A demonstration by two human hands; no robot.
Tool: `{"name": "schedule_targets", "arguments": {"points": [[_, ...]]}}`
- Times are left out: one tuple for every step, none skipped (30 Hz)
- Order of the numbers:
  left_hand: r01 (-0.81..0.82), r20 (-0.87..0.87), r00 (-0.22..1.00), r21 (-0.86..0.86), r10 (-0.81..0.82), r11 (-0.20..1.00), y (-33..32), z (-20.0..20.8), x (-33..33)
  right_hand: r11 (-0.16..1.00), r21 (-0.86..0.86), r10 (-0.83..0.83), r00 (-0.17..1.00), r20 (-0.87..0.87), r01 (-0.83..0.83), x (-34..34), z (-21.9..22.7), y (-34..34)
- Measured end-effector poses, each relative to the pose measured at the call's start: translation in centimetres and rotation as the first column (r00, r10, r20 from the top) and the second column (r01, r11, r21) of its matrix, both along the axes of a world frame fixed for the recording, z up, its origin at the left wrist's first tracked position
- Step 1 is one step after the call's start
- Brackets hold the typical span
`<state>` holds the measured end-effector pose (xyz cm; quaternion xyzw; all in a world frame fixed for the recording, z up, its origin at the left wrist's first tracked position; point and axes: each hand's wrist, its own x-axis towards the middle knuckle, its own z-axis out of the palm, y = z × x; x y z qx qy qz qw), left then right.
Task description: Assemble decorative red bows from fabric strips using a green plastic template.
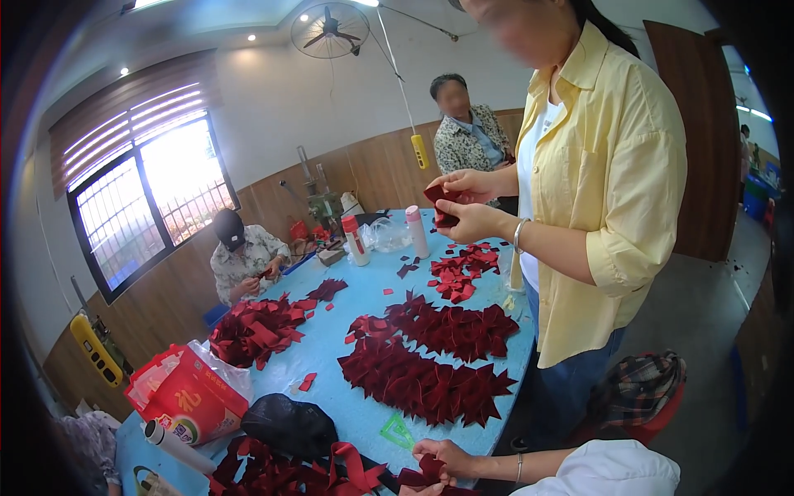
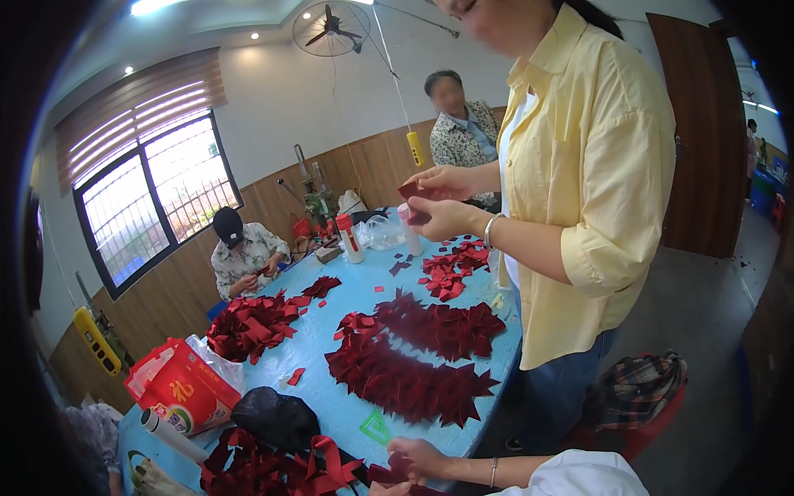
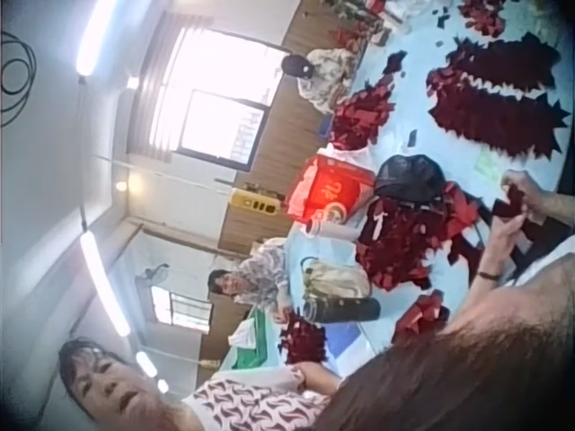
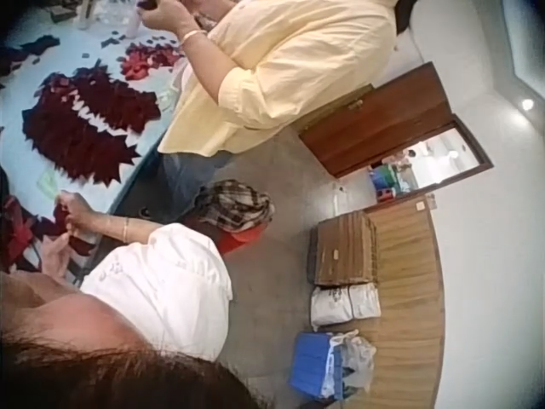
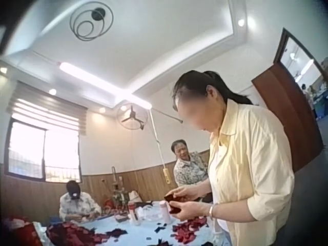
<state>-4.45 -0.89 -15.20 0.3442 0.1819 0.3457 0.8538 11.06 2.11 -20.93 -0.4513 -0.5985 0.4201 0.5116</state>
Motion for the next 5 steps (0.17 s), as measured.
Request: {"name": "schedule_targets", "arguments": {"points": [[0.002, 0.0, 1.0, 0.001, -0.002, 1.0, 0.07, -0.06, -0.02, 1.0, -0.001, -0.002, 1.0, -0.003, 0.002, -0.04, -0.06, -0.05], [0.004, 0.003, 1.0, 0.003, -0.004, 1.0, 0.11, -0.1, -0.06, 1.0, -0.007, -0.001, 1.0, -0.006, 0.001, -0.05, -0.09, -0.01], [0.004, 0.004, 1.0, 0.006, -0.004, 1.0, 0.23, -0.12, -0.03, 1.0, -0.014, 0.001, 1.0, -0.009, -0.001, -0.05, -0.1, 0.06], [0.01, 0.006, 1.0, -0.001, -0.01, 1.0, 0.32, -0.12, -0.04, 1.0, -0.019, 0.004, 1.0, -0.01, -0.004, -0.01, -0.08, 0.15], [0.009, 0.005, 1.0, 0.0, -0.009, 1.0, 0.37, -0.11, -0.05, 1.0, -0.018, 0.004, 1.0, -0.011, -0.004, -0.03, -0.07, 0.19]]}}
